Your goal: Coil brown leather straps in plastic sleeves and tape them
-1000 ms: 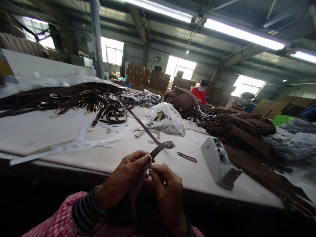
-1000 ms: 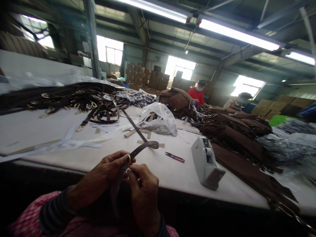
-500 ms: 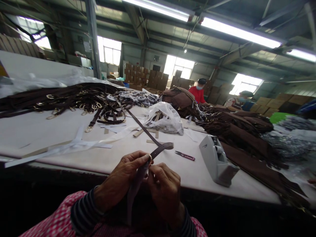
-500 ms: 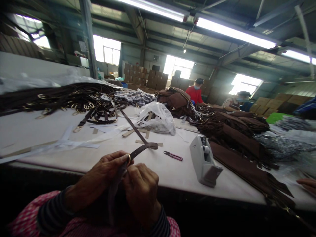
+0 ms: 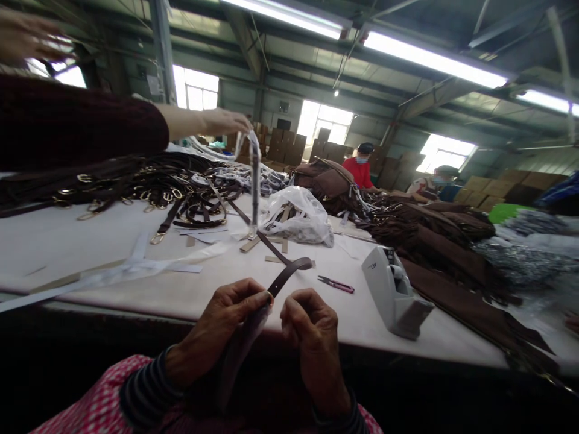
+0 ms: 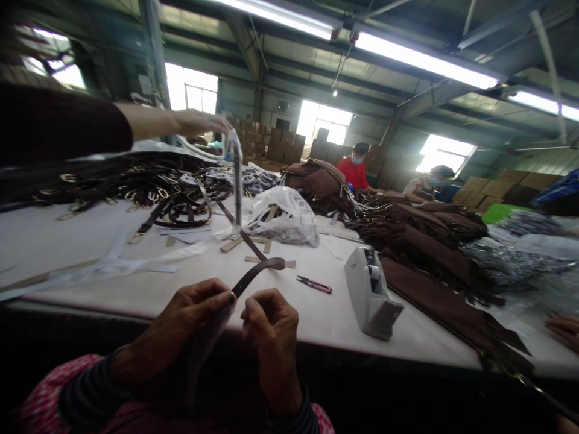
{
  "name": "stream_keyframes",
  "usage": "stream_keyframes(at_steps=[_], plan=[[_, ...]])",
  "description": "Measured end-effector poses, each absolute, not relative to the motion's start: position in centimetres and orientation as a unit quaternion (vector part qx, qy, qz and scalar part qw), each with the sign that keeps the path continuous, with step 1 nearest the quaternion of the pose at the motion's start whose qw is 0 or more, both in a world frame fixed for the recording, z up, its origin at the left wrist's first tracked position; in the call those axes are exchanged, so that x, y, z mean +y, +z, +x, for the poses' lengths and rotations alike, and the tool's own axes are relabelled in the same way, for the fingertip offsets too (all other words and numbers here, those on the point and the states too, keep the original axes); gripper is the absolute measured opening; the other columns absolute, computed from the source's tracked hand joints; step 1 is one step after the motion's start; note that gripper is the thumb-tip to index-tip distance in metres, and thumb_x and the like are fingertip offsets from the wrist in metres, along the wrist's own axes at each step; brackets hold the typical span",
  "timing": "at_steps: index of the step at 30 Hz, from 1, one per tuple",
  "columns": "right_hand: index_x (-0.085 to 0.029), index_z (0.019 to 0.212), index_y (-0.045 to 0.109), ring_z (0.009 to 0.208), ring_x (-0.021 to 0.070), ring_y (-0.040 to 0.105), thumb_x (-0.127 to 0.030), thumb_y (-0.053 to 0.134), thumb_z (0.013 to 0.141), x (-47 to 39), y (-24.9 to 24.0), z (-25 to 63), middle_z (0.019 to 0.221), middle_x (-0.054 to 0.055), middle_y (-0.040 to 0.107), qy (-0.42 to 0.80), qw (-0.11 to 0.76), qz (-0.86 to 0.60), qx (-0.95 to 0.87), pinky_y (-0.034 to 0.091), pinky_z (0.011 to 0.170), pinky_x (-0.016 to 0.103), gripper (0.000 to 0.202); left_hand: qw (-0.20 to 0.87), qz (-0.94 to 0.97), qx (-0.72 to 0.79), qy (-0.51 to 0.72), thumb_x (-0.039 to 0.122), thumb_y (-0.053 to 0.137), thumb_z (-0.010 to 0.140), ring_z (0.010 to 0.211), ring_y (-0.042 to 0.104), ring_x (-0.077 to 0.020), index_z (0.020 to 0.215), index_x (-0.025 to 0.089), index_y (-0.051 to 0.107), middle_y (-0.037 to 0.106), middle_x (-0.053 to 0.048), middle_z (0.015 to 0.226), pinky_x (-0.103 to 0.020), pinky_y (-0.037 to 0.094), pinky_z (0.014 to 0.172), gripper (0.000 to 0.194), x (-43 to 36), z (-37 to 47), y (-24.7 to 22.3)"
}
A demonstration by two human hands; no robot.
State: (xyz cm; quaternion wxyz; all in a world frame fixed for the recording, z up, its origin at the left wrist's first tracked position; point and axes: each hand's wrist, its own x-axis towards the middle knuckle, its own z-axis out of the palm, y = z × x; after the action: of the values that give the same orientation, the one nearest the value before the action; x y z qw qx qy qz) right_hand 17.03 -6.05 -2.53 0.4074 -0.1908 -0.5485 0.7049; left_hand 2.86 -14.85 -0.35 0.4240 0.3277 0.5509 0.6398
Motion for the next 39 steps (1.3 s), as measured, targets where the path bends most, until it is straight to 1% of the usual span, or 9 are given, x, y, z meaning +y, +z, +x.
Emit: stream_keyframes(at_steps=[4, 8, 14, 20, 24, 29, 33, 37, 39], plan=[[-0.016, 0.081, 0.07, 0.054, 0.0093, 0.046, -0.041, 0.079, 0.085, -6.5, -2.3, 16.7, 0.067, -0.002, 0.062, 0.685, 0.353, -0.198, -0.605, 0.036, 0.05, 0.022, 0.027, 0.422, 0.328, 0.538, 0.652, 0.045, 0.085, 0.079, 0.057, 0.056, -0.012, 0.082, 0.015, 0.072, 0.065, 0.0, 0.063, -0.02, 0.043, 0.052, 0.033, -14.8, 3.1, -0.4], [-0.016, 0.077, 0.072, 0.051, 0.009, 0.046, -0.041, 0.076, 0.088, -6.8, -1.9, 16.4, 0.059, -0.003, 0.057, 0.684, 0.342, -0.192, -0.615, 0.036, 0.049, 0.022, 0.028, 0.488, 0.328, 0.48, 0.652, 0.052, 0.077, 0.086, 0.061, 0.062, -0.0152, 0.101, 0.021, 0.065, 0.069, 0.0, 0.074, -0.024, 0.05, 0.058, 0.037, -14.7, 3.2, -0.8], [-0.016, 0.07, 0.069, 0.049, 0.0089, 0.044, -0.044, 0.073, 0.091, -5.5, -1.8, 16.6, 0.058, -0.003, 0.057, 0.609, 0.39, -0.191, -0.664, 0.032, 0.046, 0.022, 0.035, 0.499, 0.439, 0.536, 0.522, 0.06, 0.062, 0.095, 0.053, 0.05, -0.0122, 0.103, 0.016, 0.068, 0.06, -0.001, 0.066, -0.022, 0.039, 0.05, 0.046, -15.9, 2.6, -1.0], [-0.016, 0.091, 0.074, 0.05, 0.0062, 0.033, -0.046, 0.079, 0.086, -2.6, -0.3, 15.8, 0.061, -0.005, 0.05, 0.757, 0.361, -0.174, -0.516, 0.019, 0.045, 0.021, 0.031, 0.423, 0.49, 0.587, 0.486, 0.058, 0.064, 0.094, 0.06, 0.047, -0.0123, 0.09, 0.018, 0.064, 0.056, 0.002, 0.069, -0.022, 0.036, 0.053, 0.04, -16.8, 2.3, -1.1], [-0.015, 0.079, 0.071, 0.053, 0.0058, 0.028, -0.029, 0.088, 0.077, -1.5, 2.0, 14.7, 0.064, -0.006, 0.045, 0.779, 0.367, -0.146, -0.487, 0.017, 0.047, 0.023, 0.021, 0.415, 0.491, 0.568, 0.513, 0.055, 0.059, 0.098, 0.063, 0.051, -0.0129, 0.092, 0.017, 0.064, 0.06, 0.0, 0.072, -0.023, 0.04, 0.058, 0.039, -16.6, 2.3, -0.2], [-0.016, 0.08, 0.073, 0.054, 0.0083, 0.038, -0.027, 0.078, 0.087, -2.3, 4.7, 14.7, 0.061, -0.004, 0.052, 0.695, 0.366, -0.074, -0.615, 0.024, 0.05, 0.025, 0.014, 0.465, 0.444, 0.526, 0.558, 0.057, 0.06, 0.097, 0.059, 0.057, -0.0147, 0.098, 0.015, 0.064, 0.066, -0.003, 0.069, -0.023, 0.041, 0.055, 0.041, -16.1, 2.6, 1.8], [-0.016, 0.077, 0.074, 0.058, 0.0104, 0.048, -0.028, 0.079, 0.085, -3.1, 5.3, 14.9, 0.066, -0.001, 0.059, 0.712, 0.269, -0.026, -0.648, 0.033, 0.054, 0.025, 0.016, 0.447, 0.448, 0.516, 0.577, 0.059, 0.065, 0.092, 0.057, 0.06, -0.0149, 0.091, 0.015, 0.067, 0.067, -0.003, 0.069, -0.023, 0.045, 0.053, 0.044, -15.7, 2.7, 3.2], [-0.018, 0.101, 0.079, 0.065, 0.0114, 0.055, -0.046, 0.076, 0.087, -2.2, 4.9, 13.4, 0.086, 0.003, 0.069, 0.822, 0.296, -0.047, -0.485, 0.038, 0.052, 0.022, 0.031, 0.435, 0.429, 0.549, 0.57, 0.065, 0.071, 0.086, 0.051, 0.059, -0.0137, 0.089, 0.015, 0.071, 0.067, -0.003, 0.064, -0.021, 0.043, 0.048, 0.05, -15.2, 2.4, 2.7], [-0.017, 0.094, 0.08, 0.068, 0.012, 0.057, -0.048, 0.072, 0.089, -1.7, 4.9, 12.3, 0.087, 0.004, 0.07, 0.875, 0.32, -0.079, -0.354, 0.04, 0.051, 0.02, 0.032, 0.452, 0.42, 0.562, 0.552, 0.07, 0.074, 0.08, 0.048, 0.06, -0.015, 0.09, 0.015, 0.072, 0.068, -0.004, 0.061, -0.021, 0.042, 0.044, 0.056, -15.1, 1.9, 1.6]])
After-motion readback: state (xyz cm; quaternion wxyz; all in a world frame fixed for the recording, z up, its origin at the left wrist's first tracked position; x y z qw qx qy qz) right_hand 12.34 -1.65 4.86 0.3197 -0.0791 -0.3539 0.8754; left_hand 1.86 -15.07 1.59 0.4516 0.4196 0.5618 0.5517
